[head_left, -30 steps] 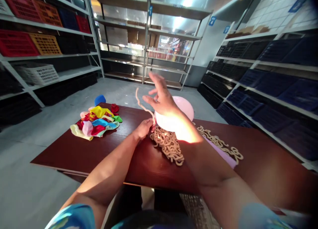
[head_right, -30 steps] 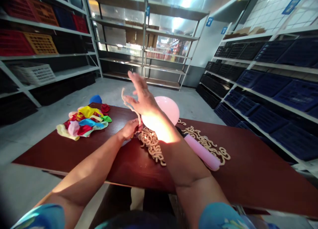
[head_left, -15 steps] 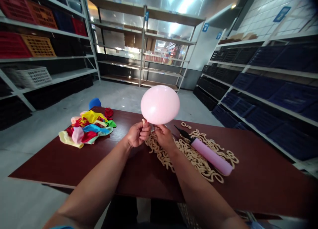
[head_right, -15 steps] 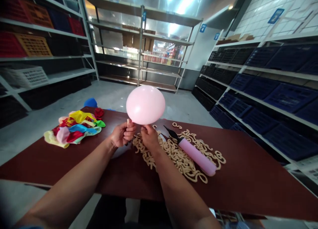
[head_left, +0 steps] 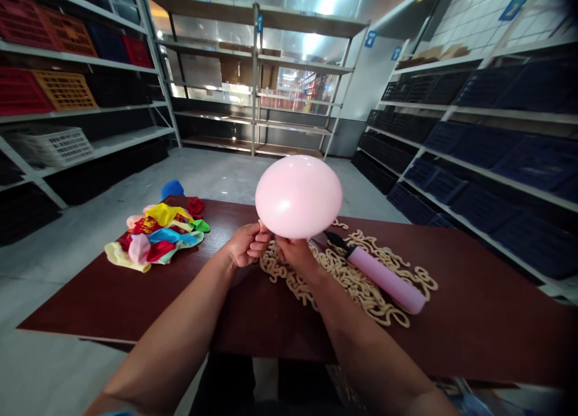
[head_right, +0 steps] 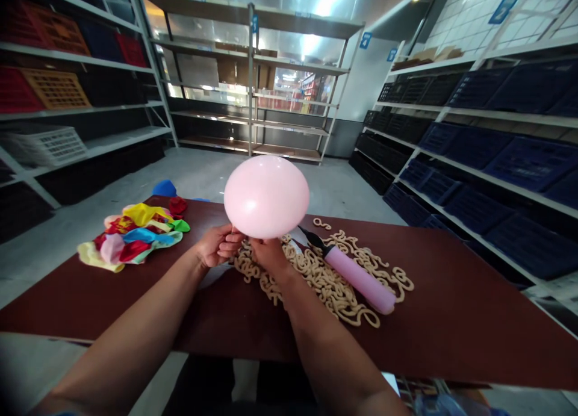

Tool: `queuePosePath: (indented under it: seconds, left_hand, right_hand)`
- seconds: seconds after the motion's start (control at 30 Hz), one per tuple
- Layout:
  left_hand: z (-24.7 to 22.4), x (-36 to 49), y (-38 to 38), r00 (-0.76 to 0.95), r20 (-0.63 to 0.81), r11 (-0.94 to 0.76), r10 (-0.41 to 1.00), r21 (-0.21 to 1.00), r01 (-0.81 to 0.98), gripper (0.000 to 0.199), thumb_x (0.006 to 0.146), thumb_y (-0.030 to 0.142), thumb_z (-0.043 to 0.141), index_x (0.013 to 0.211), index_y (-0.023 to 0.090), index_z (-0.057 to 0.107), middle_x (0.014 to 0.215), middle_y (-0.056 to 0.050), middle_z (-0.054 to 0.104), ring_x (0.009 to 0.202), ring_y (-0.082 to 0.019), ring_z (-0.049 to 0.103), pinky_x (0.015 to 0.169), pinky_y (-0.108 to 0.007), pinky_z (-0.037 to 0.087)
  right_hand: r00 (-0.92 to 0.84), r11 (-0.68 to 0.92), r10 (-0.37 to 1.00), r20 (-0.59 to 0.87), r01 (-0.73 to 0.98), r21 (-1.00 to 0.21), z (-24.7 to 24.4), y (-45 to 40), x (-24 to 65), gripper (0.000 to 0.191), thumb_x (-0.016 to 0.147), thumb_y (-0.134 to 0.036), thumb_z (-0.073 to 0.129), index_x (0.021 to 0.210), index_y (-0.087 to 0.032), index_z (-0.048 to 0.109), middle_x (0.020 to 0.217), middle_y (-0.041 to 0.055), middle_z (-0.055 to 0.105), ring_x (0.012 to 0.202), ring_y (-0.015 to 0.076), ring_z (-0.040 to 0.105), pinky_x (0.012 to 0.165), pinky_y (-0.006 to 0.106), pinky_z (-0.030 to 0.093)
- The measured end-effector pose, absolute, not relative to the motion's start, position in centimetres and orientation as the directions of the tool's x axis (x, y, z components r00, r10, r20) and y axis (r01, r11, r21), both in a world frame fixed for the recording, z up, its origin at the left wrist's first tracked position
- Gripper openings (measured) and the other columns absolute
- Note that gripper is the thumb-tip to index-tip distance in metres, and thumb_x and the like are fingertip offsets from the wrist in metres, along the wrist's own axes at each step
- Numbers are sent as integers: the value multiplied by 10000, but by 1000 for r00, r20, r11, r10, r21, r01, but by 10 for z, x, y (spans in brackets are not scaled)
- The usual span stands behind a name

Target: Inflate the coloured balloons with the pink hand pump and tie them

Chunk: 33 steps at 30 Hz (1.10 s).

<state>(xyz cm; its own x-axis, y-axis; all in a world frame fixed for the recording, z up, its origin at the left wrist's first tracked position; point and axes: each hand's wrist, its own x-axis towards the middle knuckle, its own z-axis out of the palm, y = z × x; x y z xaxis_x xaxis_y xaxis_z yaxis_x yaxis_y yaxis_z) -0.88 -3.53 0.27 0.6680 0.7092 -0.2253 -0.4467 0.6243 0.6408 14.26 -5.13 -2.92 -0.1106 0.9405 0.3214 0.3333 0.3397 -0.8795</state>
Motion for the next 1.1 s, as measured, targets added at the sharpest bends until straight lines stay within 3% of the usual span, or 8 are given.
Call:
queuePosePath:
  seconds: [0.13,0.2,0.27,0.37,0.5,0.7,0.9,1.1]
  left_hand:
    - [-7,-4,-28,381,-182,341,907,848,-407,252,790,323,514,651,174,366,484,71,301,321,-24,224,303,-134,111]
    - [-14,1,-26,250,-125,201,960,930,-308,301,802,386,493,626,171,378,467,62,324,329,-33,258,317,-150,155]
    - [-20,4,-25,194,-74,117,978,968,-222,345,806,442,475,613,167,394,462,53,347,344,-39,276,338,-164,199]
    - [-26,3,-24,144,45,-36,989,997,-61,379,805,496,454,622,164,433,482,36,393,382,-52,318,381,-180,250]
    - [-27,0,-25,98,234,-253,967,926,281,407,836,497,390,650,157,514,510,9,467,456,-79,390,446,-191,294]
    - [-26,7,-29,193,361,-409,912,775,483,400,874,420,334,831,148,624,674,-21,596,613,-120,505,572,-212,353]
    - [-26,11,-34,236,393,-458,889,744,487,393,885,380,329,888,147,646,722,-30,626,658,-138,546,592,-221,362]
    - [-28,12,-34,234,371,-438,899,758,483,388,885,363,332,883,139,650,749,-37,645,701,-151,569,615,-220,388]
  right_hand:
    - [-148,127,984,102,170,-977,-18,-61,144,262,768,-429,507,640,-201,522,456,-64,434,359,65,361,346,197,287]
    - [-186,103,980,74,149,-984,-11,-65,144,243,763,-419,515,662,-200,544,453,-65,436,364,64,354,355,197,277]
    - [-170,152,978,119,201,-968,-6,-68,145,252,775,-419,500,681,-198,573,454,-58,450,381,71,367,377,202,290]
    - [-114,339,941,320,389,-857,-2,-70,148,253,794,-383,493,702,-187,625,521,-24,529,476,96,448,473,220,354]
    - [-200,543,815,544,594,-593,-2,-70,152,217,830,-297,469,831,-189,657,714,27,633,649,133,550,628,243,412]
    - [-316,598,728,608,727,-338,4,-73,155,256,882,-236,382,1033,-220,588,942,64,571,844,151,551,740,255,440]
    - [-375,646,685,624,709,-283,9,-73,157,263,900,-212,334,1004,-206,576,982,71,521,909,155,526,800,274,450]
    - [-375,707,647,664,621,-339,5,-70,156,233,879,-187,366,965,-208,581,997,70,525,942,151,522,832,281,444]
